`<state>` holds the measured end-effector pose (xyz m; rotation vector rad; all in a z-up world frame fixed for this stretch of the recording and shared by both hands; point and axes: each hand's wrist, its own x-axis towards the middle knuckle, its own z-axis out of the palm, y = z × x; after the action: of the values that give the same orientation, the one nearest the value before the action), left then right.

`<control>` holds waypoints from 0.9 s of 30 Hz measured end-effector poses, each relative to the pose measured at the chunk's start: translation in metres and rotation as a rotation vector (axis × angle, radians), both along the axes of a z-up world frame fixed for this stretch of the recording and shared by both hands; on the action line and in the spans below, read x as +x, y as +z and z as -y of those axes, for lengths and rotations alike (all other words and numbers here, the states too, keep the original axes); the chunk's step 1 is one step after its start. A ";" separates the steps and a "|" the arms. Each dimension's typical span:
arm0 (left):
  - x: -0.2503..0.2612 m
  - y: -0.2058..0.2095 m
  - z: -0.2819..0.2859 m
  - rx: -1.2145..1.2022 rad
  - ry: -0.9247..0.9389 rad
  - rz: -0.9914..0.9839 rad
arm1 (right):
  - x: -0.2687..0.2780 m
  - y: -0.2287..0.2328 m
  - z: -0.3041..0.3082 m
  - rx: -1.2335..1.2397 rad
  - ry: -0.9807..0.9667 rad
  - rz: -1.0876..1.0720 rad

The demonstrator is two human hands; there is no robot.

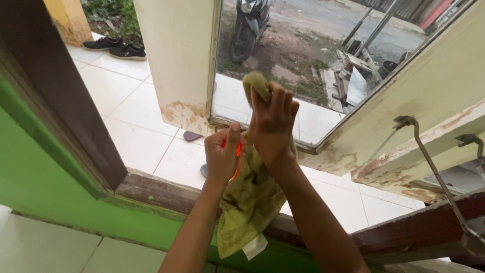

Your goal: The person cleans a window pane by spraying liquid onto the glass with a spray bottle and wiping it down with a cloth.

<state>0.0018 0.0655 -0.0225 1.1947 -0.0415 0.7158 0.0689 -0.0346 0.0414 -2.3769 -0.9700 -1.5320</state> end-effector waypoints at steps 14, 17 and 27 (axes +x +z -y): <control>-0.006 0.001 -0.011 0.000 -0.014 0.009 | 0.013 0.009 0.015 0.333 -0.033 0.023; -0.006 0.000 -0.013 -0.006 -0.004 -0.009 | 0.016 0.019 -0.007 0.219 -0.053 0.033; -0.003 -0.005 -0.019 0.015 0.078 0.029 | -0.007 -0.010 -0.021 -0.022 0.027 -0.044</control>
<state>-0.0007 0.0847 -0.0277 1.2052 -0.0243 0.8028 0.0615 -0.0139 0.0312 -2.3917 -1.0098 -1.4606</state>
